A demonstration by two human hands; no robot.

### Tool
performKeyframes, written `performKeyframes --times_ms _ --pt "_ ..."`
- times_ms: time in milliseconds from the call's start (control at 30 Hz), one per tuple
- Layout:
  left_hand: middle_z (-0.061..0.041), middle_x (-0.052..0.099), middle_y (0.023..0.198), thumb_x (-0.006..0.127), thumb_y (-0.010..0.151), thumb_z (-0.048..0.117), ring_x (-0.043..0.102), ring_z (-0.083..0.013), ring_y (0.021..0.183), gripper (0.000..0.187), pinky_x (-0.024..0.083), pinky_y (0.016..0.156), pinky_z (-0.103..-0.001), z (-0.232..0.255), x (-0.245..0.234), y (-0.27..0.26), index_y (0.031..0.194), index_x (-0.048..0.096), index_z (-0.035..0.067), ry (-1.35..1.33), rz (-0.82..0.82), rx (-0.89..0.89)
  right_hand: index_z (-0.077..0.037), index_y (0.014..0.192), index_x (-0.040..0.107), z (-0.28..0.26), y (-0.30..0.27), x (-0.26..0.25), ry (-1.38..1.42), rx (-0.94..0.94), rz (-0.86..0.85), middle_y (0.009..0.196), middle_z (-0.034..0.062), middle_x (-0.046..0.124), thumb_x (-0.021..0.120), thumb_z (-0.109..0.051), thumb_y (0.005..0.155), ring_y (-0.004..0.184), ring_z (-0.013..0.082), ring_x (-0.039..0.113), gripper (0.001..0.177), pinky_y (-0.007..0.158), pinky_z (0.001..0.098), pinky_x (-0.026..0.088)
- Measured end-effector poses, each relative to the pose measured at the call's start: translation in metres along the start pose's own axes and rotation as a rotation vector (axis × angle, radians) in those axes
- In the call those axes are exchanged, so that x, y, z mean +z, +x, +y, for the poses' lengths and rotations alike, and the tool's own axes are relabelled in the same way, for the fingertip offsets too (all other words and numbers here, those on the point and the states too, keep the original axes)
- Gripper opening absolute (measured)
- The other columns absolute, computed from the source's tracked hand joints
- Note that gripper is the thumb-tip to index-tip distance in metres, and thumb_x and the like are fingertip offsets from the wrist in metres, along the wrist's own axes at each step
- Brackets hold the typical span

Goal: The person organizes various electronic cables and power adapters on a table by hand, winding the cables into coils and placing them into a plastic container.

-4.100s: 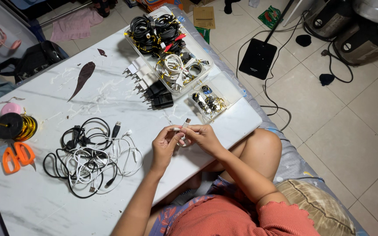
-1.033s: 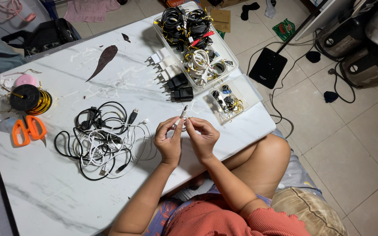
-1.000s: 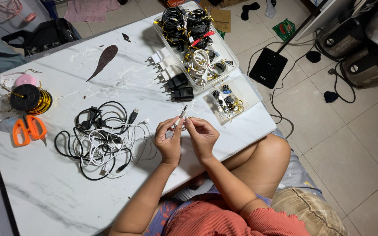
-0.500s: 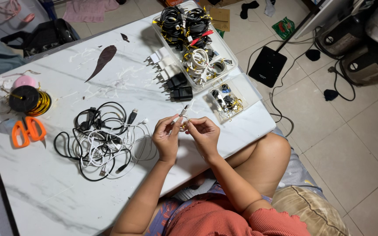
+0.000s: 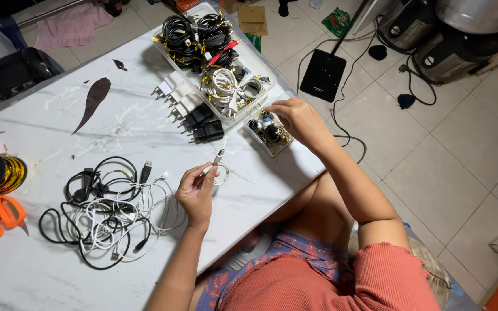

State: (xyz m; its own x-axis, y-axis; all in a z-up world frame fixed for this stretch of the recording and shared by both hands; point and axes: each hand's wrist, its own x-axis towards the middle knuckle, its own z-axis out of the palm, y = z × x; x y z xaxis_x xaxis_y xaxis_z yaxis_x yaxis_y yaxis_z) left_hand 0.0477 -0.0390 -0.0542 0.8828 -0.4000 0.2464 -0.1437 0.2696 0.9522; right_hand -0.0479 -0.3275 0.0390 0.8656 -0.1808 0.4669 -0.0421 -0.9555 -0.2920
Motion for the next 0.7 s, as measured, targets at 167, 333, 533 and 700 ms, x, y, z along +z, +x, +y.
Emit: performKeyframes --times_ms 167,333,533,700 --pt "-0.006 0.070 0.105 0.074 0.093 -0.003 0.074 -0.0130 0.090 0.019 0.059 0.081 -0.024 -0.001 0.001 0.000 0.112 0.072 -0.003 0.007 -0.016 -0.007 -0.016 0.097 0.081 -0.005 -0.009 -0.013 -0.033 -0.007 -0.403 0.101 0.0049 0.072 0.074 -0.012 0.081 0.101 0.0282 0.063 0.018 0.085 0.0405 0.055" --pt "-0.006 0.070 0.104 0.075 0.093 -0.003 0.073 -0.0124 0.090 0.020 0.059 0.081 -0.024 0.000 0.002 -0.001 0.112 0.072 -0.003 0.029 -0.035 0.010 -0.018 0.102 0.082 -0.010 -0.013 -0.025 0.014 -0.118 -0.548 0.103 0.0039 0.069 0.071 -0.006 0.065 0.103 0.0270 0.061 0.040 0.085 0.0393 0.054" --pt "-0.007 0.071 0.105 0.074 0.093 -0.003 0.073 -0.0124 0.091 0.020 0.059 0.081 -0.024 0.004 0.001 0.000 0.113 0.072 -0.003 0.024 -0.033 0.021 -0.014 0.099 0.081 -0.012 -0.025 -0.018 0.054 -0.224 -0.510 0.103 0.0047 0.072 0.079 -0.024 0.081 0.102 0.0259 0.064 0.021 0.083 0.0387 0.055" --pt "-0.007 0.071 0.105 0.074 0.093 -0.003 0.074 -0.0124 0.093 0.019 0.060 0.083 -0.025 0.006 0.002 -0.002 0.112 0.072 -0.003 0.006 -0.050 0.000 -0.013 0.102 0.081 0.004 -0.033 -0.020 0.250 -0.151 -0.323 0.101 0.0069 0.077 0.078 -0.018 0.086 0.093 0.0245 0.071 0.017 0.083 0.0350 0.057"
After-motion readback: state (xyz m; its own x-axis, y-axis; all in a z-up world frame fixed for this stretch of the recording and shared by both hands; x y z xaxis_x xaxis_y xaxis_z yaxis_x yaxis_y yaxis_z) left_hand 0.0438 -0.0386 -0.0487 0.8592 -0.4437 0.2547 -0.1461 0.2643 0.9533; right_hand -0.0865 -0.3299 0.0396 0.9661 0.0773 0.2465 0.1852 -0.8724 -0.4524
